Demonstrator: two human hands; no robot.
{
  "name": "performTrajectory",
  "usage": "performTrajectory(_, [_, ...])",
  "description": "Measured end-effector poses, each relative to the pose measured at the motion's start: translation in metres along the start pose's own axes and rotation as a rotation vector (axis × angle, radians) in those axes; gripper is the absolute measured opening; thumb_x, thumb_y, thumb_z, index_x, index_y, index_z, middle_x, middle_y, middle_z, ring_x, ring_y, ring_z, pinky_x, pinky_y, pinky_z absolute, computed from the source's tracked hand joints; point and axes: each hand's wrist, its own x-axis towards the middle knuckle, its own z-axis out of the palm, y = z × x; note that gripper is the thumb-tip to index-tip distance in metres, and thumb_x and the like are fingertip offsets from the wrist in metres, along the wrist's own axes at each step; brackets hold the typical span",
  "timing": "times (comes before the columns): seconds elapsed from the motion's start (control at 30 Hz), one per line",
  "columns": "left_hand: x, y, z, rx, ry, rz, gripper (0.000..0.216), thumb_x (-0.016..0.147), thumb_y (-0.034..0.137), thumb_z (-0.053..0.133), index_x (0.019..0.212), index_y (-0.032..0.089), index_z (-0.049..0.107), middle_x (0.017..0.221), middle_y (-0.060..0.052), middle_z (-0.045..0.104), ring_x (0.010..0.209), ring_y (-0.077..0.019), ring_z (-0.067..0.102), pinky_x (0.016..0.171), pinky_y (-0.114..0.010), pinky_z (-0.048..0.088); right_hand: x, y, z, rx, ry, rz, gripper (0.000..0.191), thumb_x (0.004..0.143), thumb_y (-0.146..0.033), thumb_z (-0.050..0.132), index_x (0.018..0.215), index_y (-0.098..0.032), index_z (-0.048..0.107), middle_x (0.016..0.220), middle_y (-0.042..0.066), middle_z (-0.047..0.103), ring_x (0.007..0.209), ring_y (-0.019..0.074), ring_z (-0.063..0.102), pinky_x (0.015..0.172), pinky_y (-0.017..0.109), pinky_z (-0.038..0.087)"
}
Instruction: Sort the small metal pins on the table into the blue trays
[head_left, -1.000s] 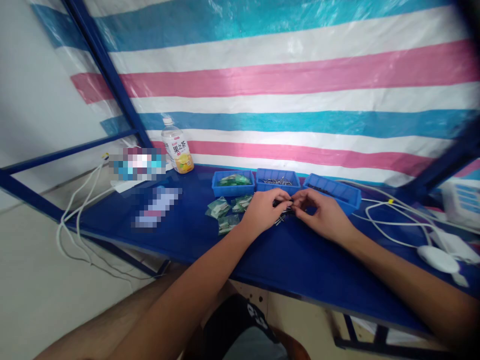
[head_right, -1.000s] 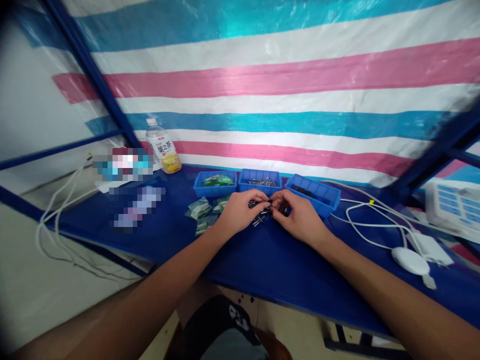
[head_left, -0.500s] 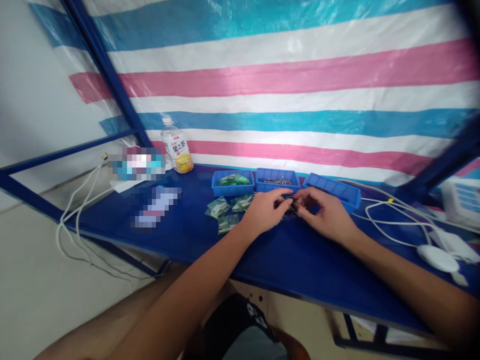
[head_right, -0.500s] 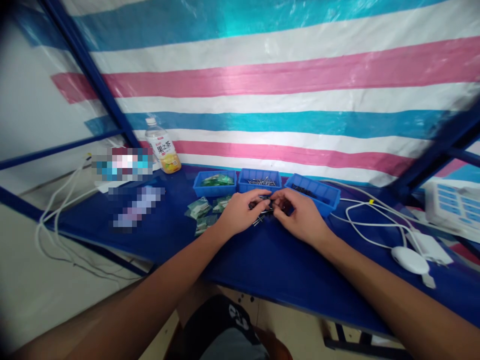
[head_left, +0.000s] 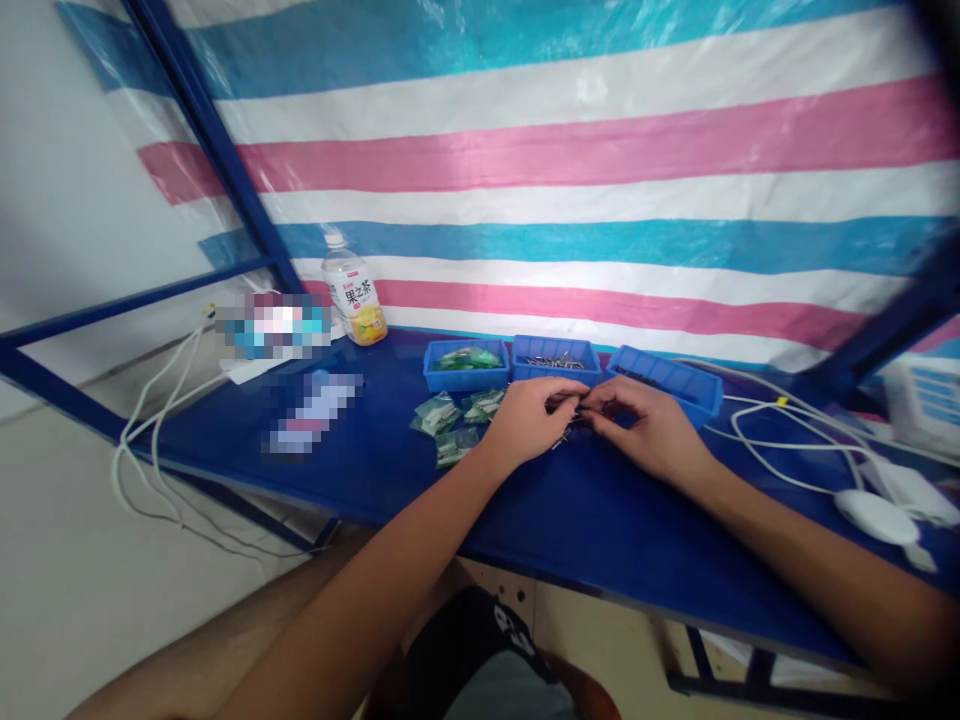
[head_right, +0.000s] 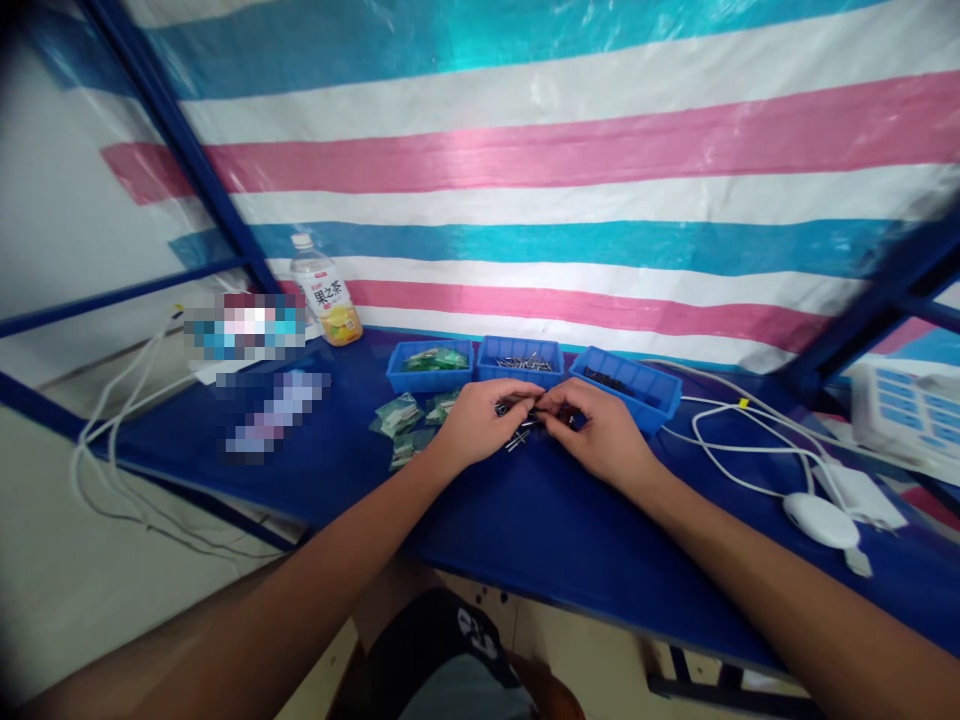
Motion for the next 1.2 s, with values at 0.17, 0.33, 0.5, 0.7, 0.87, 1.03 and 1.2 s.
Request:
performTrajectory(0.17, [0.001, -0.002, 0.0, -0.068, 0.046, -0.025, 0.017, 0.092, 0.01, 0.063, 0.101, 0.017, 0.077, 0.105, -0.007, 0.082, 0.093, -0.0195, 0.08, 0.092, -0.033, 0.065, -0.002, -0.004, 0.0, 0.041, -0.031, 0.047, 0.017, 0.1, -0.037, 0.067, 0.105, -0.025, 0.077, 0.109, 0.008, 0.078, 0.088, 0.0228, 0.073, 0.081, 0.039, 0.062])
performTrajectory(0.33, [0.001, -0.005, 0.001, -0.098, 0.076, -0.071, 0.008, 0.093, 0.014, 0.067, 0.099, 0.017, 0.072, 0.103, -0.007, 0.079, 0.089, -0.0181, 0.079, 0.083, -0.031, 0.064, -0.002, -0.006, -0.002, 0.005, 0.012, 0.088, 0.018, 0.099, -0.039, 0.069, 0.104, -0.025, 0.077, 0.102, 0.007, 0.079, 0.087, 0.0238, 0.073, 0.077, 0.038, 0.062])
performTrajectory(0.5, [0.001, -0.008, 0.002, -0.143, 0.057, -0.082, 0.008, 0.088, 0.015, 0.078, 0.091, 0.017, 0.071, 0.09, -0.005, 0.079, 0.083, -0.017, 0.077, 0.081, -0.03, 0.064, -0.002, 0.0, -0.003, -0.033, 0.095, 0.096, 0.018, 0.099, -0.038, 0.069, 0.111, -0.026, 0.074, 0.102, 0.007, 0.077, 0.087, 0.0242, 0.073, 0.073, 0.039, 0.062])
performTrajectory(0.7, [0.0, -0.01, 0.003, -0.139, 0.027, -0.071, 0.009, 0.086, 0.012, 0.077, 0.088, 0.016, 0.07, 0.087, -0.005, 0.078, 0.082, -0.0165, 0.076, 0.08, -0.029, 0.063, -0.001, 0.003, 0.0, -0.057, 0.02, -0.049, 0.016, 0.101, -0.032, 0.065, 0.113, -0.025, 0.073, 0.112, 0.008, 0.076, 0.095, 0.0253, 0.073, 0.081, 0.042, 0.061])
performTrajectory(0.87, [0.001, -0.008, 0.002, 0.001, 0.063, -0.027, 0.01, 0.088, 0.009, 0.071, 0.092, 0.018, 0.07, 0.09, -0.003, 0.077, 0.083, -0.0158, 0.074, 0.081, -0.03, 0.062, 0.0, 0.002, -0.004, -0.194, -0.1, -0.101, 0.015, 0.099, -0.033, 0.067, 0.11, -0.025, 0.072, 0.106, 0.008, 0.076, 0.095, 0.0273, 0.07, 0.084, 0.045, 0.059])
performTrajectory(1.03, [0.001, -0.007, 0.002, 0.042, 0.107, -0.011, 0.014, 0.092, 0.01, 0.065, 0.103, 0.018, 0.068, 0.102, -0.005, 0.078, 0.089, -0.0161, 0.074, 0.082, -0.03, 0.061, 0.002, -0.001, -0.007, -0.255, -0.322, -0.249, 0.021, 0.101, -0.036, 0.067, 0.117, -0.025, 0.074, 0.104, 0.01, 0.074, 0.099, 0.0295, 0.066, 0.09, 0.048, 0.056])
performTrajectory(1.2, [0.001, -0.005, 0.002, 0.049, 0.095, -0.031, 0.015, 0.093, 0.011, 0.065, 0.106, 0.018, 0.067, 0.105, -0.006, 0.079, 0.092, -0.0176, 0.075, 0.085, -0.033, 0.062, 0.002, -0.001, -0.003, -0.262, -0.326, -0.304, 0.028, 0.103, -0.019, 0.057, 0.124, -0.027, 0.074, 0.113, 0.009, 0.075, 0.106, 0.0286, 0.066, 0.095, 0.048, 0.055])
